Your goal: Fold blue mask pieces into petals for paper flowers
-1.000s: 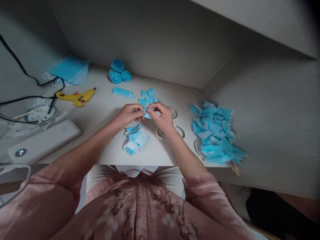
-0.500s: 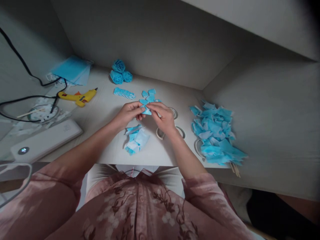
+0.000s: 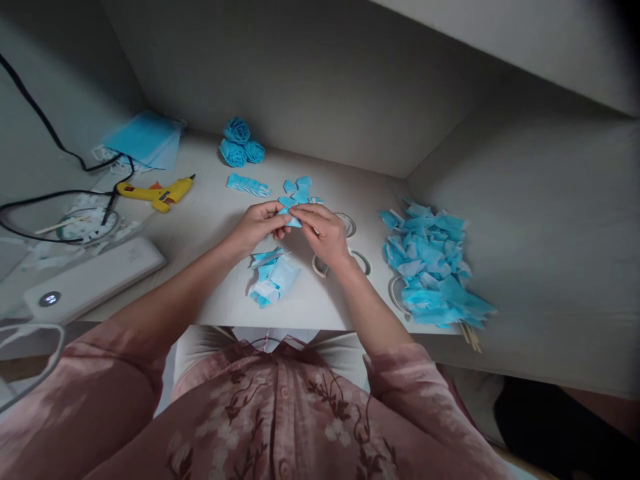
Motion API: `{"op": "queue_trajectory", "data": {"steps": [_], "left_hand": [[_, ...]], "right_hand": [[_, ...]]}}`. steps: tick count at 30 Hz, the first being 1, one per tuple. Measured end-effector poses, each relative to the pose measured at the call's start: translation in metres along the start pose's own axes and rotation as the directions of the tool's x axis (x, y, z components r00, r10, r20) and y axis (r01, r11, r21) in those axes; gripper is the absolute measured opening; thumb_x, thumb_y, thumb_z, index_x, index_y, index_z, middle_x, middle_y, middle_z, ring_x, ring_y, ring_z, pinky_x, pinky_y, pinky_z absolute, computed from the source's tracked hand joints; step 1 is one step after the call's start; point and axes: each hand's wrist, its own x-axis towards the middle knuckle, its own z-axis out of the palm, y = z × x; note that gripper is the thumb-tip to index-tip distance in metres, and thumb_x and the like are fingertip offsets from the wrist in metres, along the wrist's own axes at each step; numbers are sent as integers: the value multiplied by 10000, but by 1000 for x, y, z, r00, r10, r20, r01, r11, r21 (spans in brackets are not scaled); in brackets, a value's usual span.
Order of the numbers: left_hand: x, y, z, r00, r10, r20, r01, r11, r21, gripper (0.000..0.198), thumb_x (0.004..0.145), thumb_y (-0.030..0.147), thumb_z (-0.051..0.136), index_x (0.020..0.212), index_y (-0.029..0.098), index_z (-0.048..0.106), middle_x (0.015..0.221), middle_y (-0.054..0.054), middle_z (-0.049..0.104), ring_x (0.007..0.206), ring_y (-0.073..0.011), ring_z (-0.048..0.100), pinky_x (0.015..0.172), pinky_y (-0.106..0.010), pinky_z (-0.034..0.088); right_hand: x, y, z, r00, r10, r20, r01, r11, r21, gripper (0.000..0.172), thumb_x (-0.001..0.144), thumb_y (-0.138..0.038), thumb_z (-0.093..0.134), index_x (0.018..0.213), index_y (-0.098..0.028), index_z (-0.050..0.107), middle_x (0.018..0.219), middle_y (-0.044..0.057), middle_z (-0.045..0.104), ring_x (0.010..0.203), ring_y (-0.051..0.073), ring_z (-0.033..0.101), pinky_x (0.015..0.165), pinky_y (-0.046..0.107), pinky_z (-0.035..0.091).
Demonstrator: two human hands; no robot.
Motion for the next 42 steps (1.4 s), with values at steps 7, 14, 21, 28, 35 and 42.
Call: {"op": "queue_trajectory", "data": {"steps": [7, 14, 21, 28, 35, 42], "left_hand": [[0, 3, 0, 998, 31, -56, -30, 999, 13, 286, 644, 380, 782, 760, 172, 624, 630, 15, 657, 513, -83, 536, 533, -233, 407], [-2, 7, 1, 993, 66, -94, -58, 995, 84, 259, 641, 364, 767, 747, 168, 634, 609, 16, 650, 503, -75, 521, 510, -217, 390], [3, 1, -1, 983, 84, -164, -68, 993, 97, 157, 700, 270, 719, 766, 167, 621, 584, 17, 655, 470, -77, 520, 492, -203, 406], [4, 0, -3, 972, 169, -166, -159, 984, 75, 104, 749, 214, 697, 748, 165, 605, 596, 18, 650, 483, -75, 536, 486, -192, 414], [7, -3, -4, 972, 159, -173, -149, 986, 70, 111, 763, 209, 693, 743, 173, 591, 589, 23, 643, 474, -71, 525, 474, -183, 410], [4, 2, -1, 971, 119, -206, -108, 992, 66, 96, 773, 156, 681, 741, 171, 592, 559, 20, 647, 448, -70, 515, 465, -177, 395]], "right_hand": [[2, 3, -2, 962, 275, 5, -257, 891, 374, 440, 1018, -454, 494, 1410, -302, 622, 1282, 76, 738, 1113, 212, 715, 964, 396, 603], [2, 16, 11, 908, 395, 139, -401, 722, 564, 558, 859, -534, 726, 1349, -282, 637, 852, -14, 650, 771, 133, 615, 758, 293, 560], [17, 26, -30, 908, 418, 18, -366, 773, 518, 501, 830, -520, 757, 1266, -288, 676, 999, 27, 736, 818, 144, 656, 717, 283, 561], [0, 37, -95, 843, 528, -101, -489, 831, 265, 312, 859, -322, 658, 1149, -230, 729, 887, 13, 727, 711, 131, 640, 603, 249, 507], [-19, 19, -73, 829, 537, 158, -420, 783, -459, 308, 910, -128, 536, 1107, -170, 768, 1067, 93, 751, 953, 189, 686, 902, 299, 495], [0, 3, -47, 656, 660, 367, -139, 583, -800, 325, 983, -175, 496, 1189, -142, 745, 1305, 178, 701, 1153, 264, 696, 911, 303, 505]]}}
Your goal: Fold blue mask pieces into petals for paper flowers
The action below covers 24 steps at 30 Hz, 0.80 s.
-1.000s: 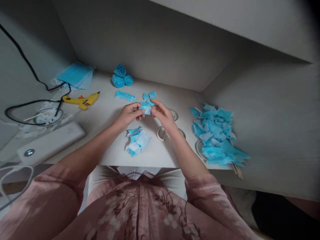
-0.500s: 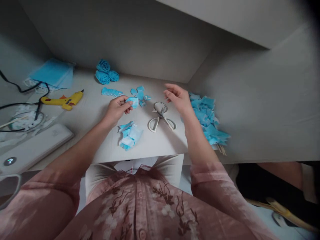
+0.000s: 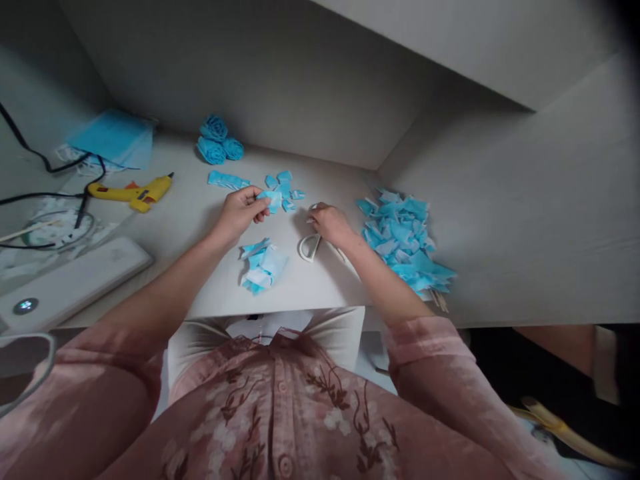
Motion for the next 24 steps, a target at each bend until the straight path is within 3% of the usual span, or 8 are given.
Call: {"op": "queue_trajectory", "data": {"steps": [7, 13, 15, 17, 19, 21, 22, 24], "left_hand": [[-2, 0, 0, 999, -11, 36, 12, 1000, -12, 88, 784, 155, 671, 734, 166, 600, 565, 23, 646, 449, -65, 515, 469, -179, 397], [1, -2, -1, 999, -6, 50, 7, 1000, -9, 92, 773, 172, 691, 727, 167, 612, 573, 19, 648, 456, -67, 520, 473, -185, 401], [0, -1, -1, 999, -13, 45, 13, 1000, -3, 103, 762, 175, 706, 723, 169, 611, 571, 19, 642, 458, -67, 518, 475, -186, 396], [-1, 1, 0, 999, -20, 45, 20, 1000, -3, 118, 752, 181, 717, 713, 169, 606, 568, 18, 637, 461, -67, 514, 479, -187, 395], [-2, 3, 0, 998, -31, 56, 32, 999, -7, 121, 748, 191, 714, 705, 169, 604, 570, 15, 637, 466, -70, 516, 483, -191, 396], [-4, 5, 1, 996, -46, 72, 47, 999, -7, 110, 745, 204, 704, 706, 168, 609, 571, 12, 640, 470, -75, 518, 488, -196, 403], [-5, 5, 1, 996, -51, 79, 52, 999, -5, 103, 742, 209, 701, 709, 168, 613, 571, 11, 641, 472, -78, 519, 493, -200, 410], [-6, 5, 2, 994, -54, 90, 54, 999, 0, 99, 737, 221, 702, 717, 167, 621, 571, 9, 642, 480, -84, 523, 506, -206, 425]], "right_hand": [[24, -15, -2, 994, 59, 88, -54, 997, -63, 319, 919, -71, 548, 1150, -34, 765, 1217, 285, 734, 1147, 349, 721, 905, 376, 552], [33, 11, -4, 998, -4, 62, 1, 999, 49, 149, 860, -154, 702, 955, -187, 812, 1082, 149, 801, 992, 267, 737, 832, 324, 530], [32, 25, 0, 998, -62, 14, 58, 975, 214, 84, 847, -185, 717, 879, -205, 792, 960, 83, 796, 872, 203, 711, 769, 285, 502], [28, 37, 8, 994, -93, -49, 104, 817, 567, 48, 814, -236, 737, 791, -194, 742, 769, 15, 724, 694, 134, 626, 674, 250, 462], [23, 41, 15, 997, -34, -69, 77, 454, 888, 219, 763, -389, 784, 778, -192, 690, 636, -49, 610, 558, 91, 514, 578, 229, 413], [16, 37, 19, 995, 67, -70, 64, 94, 993, 412, 652, -532, 852, 797, -202, 652, 621, -77, 577, 532, 69, 483, 542, 209, 389], [13, 32, 19, 993, 98, -65, 68, -29, 997, 464, 609, -551, 881, 810, -204, 649, 640, -75, 590, 555, 65, 501, 550, 201, 401], [7, 20, 16, 994, 97, -46, 61, -167, 984, 506, 555, -548, 923, 798, -199, 648, 654, -68, 599, 591, 63, 535, 554, 187, 421]]}}
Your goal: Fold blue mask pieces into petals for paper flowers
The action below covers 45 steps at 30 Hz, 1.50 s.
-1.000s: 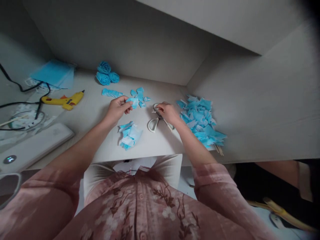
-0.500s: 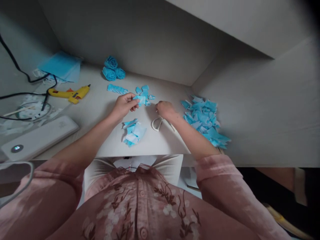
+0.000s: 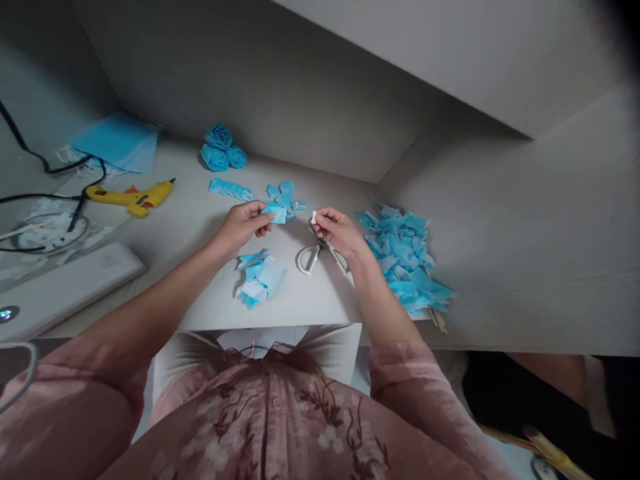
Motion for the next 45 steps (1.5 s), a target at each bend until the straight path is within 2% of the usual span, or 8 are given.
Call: {"op": "queue_trajectory", "data": {"steps": [5, 12, 18, 23, 26, 29, 36, 45], "left_hand": [[0, -3, 1, 1000, 2, -6, -1, 1000, 8, 112, 738, 233, 712, 722, 166, 623, 576, 9, 639, 481, -84, 524, 506, -211, 419], [0, -2, 2, 999, -26, -41, 26, 1000, 5, 141, 728, 232, 722, 687, 173, 602, 570, 14, 634, 476, -76, 511, 495, -203, 391], [0, 0, 2, 999, -27, -35, 27, 1000, 13, 164, 720, 254, 757, 719, 171, 615, 584, 19, 628, 488, -73, 513, 507, -198, 397], [0, -1, 2, 999, -22, -38, 22, 1000, 14, 164, 733, 246, 748, 716, 173, 602, 583, 19, 627, 486, -71, 514, 507, -198, 399], [0, -1, 3, 999, -22, -44, 22, 1000, 8, 136, 740, 223, 723, 707, 172, 601, 576, 21, 621, 482, -70, 510, 503, -197, 394], [0, -2, 4, 999, -16, -51, 17, 1000, 18, 135, 741, 214, 719, 696, 174, 598, 570, 26, 611, 484, -69, 505, 508, -197, 396], [1, -3, 4, 998, -1, -69, 3, 1000, 30, 145, 757, 181, 701, 685, 176, 576, 580, 26, 614, 499, -71, 511, 523, -198, 403], [-1, 0, 9, 996, -25, -89, 28, 999, 35, 185, 808, 117, 659, 666, 178, 558, 565, 34, 606, 486, -68, 506, 520, -199, 396]], "right_hand": [[-8, -10, 25, 999, 0, 43, -5, 994, 111, 496, 538, -507, 958, 796, -195, 671, 705, -52, 628, 628, 63, 571, 547, 179, 456], [-8, -15, 53, 989, -140, 39, 140, 990, -12, 401, 644, -541, 887, 761, -220, 678, 637, -44, 618, 584, 86, 532, 568, 235, 482], [-12, -17, 66, 973, -221, 65, 223, 975, -21, 431, 710, -619, 823, 784, -243, 625, 697, -33, 571, 628, 100, 475, 590, 242, 450], [-12, -11, 59, 966, -245, 82, 247, 969, -16, 455, 721, -653, 802, 804, -251, 604, 973, 14, 611, 841, 132, 546, 703, 248, 487], [-8, -4, 56, 958, -274, 86, 278, 960, -40, 435, 763, -637, 780, 797, -238, 608, 1238, 47, 628, 1068, 167, 598, 899, 292, 513], [-5, 1, 58, 959, -278, 56, 282, 957, -69, 438, 795, -648, 746, 804, -235, 601, 1370, 67, 611, 1268, 218, 581, 1070, 365, 478], [-5, 13, 81, 976, -216, -33, 215, 976, -36, 347, 823, -565, 730, 844, -229, 645, 1369, 82, 643, 1445, 228, 490, 1171, 390, 429], [-1, 24, 87, 984, -166, -70, 170, 983, 68, 311, 801, -525, 755, 880, -242, 651, 1365, 69, 644, 1451, 212, 490, 1149, 384, 442]]}}
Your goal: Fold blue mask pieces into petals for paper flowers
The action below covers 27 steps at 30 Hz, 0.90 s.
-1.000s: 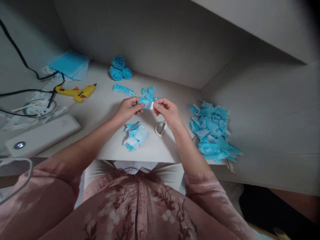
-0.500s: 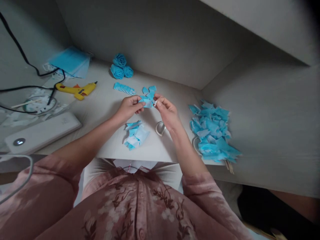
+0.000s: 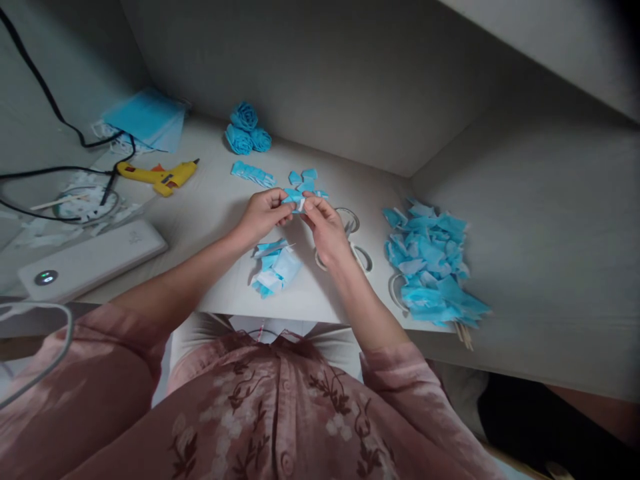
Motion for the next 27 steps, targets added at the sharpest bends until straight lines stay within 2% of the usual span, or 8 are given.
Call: {"op": "queue_trajectory", "data": {"steps": [7, 14, 18, 21, 24, 27], "left_hand": [[0, -2, 0, 999, 23, 29, -23, 1000, -7, 164, 795, 159, 681, 680, 178, 565, 578, 30, 612, 500, -73, 510, 525, -202, 404], [1, -8, -1, 996, 53, 72, -52, 998, -18, 206, 755, 281, 745, 715, 179, 572, 604, 28, 617, 504, -64, 515, 517, -192, 404], [1, -8, -2, 994, 59, 94, -57, 998, -20, 211, 733, 308, 749, 730, 176, 585, 610, 27, 618, 508, -63, 513, 524, -191, 408], [0, -7, -2, 993, 42, 109, -41, 999, -12, 200, 735, 302, 744, 736, 173, 591, 614, 26, 619, 516, -64, 515, 531, -192, 411], [-1, -6, -3, 988, 36, 147, -36, 999, 2, 178, 745, 281, 729, 729, 168, 593, 602, 28, 610, 518, -62, 510, 529, -187, 400], [0, -8, -5, 981, 28, 191, -35, 999, 33, 171, 742, 269, 722, 712, 167, 589, 568, 32, 589, 511, -65, 500, 522, -187, 391]], "right_hand": [[0, 5, 0, 999, -32, -13, 31, 994, -100, 365, 854, -608, 680, 907, -249, 631, 1324, 68, 655, 1392, 207, 536, 1075, 368, 493], [-3, 7, 5, 998, -4, -66, 7, 999, 46, 422, 752, -611, 783, 883, -230, 657, 1243, 65, 671, 1315, 221, 579, 1088, 369, 478], [-3, 9, 6, 990, -74, -116, 73, 997, -13, 445, 763, -601, 785, 981, -235, 658, 1205, 63, 685, 1220, 206, 619, 1101, 380, 480], [-1, 6, 1, 977, -158, -146, 145, 985, -97, 546, 733, -596, 821, 1110, -253, 623, 1271, 74, 682, 1197, 206, 632, 1121, 404, 486], [1, -2, -10, 982, -188, -33, 183, 976, -116, 602, 748, -618, 807, 1199, -273, 605, 1340, 83, 677, 1267, 226, 625, 1159, 431, 470], [3, -8, -22, 983, -148, 106, 163, 974, -156, 606, 803, -641, 749, 1277, -296, 593, 1298, 77, 706, 1257, 238, 641, 1127, 441, 495]]}}
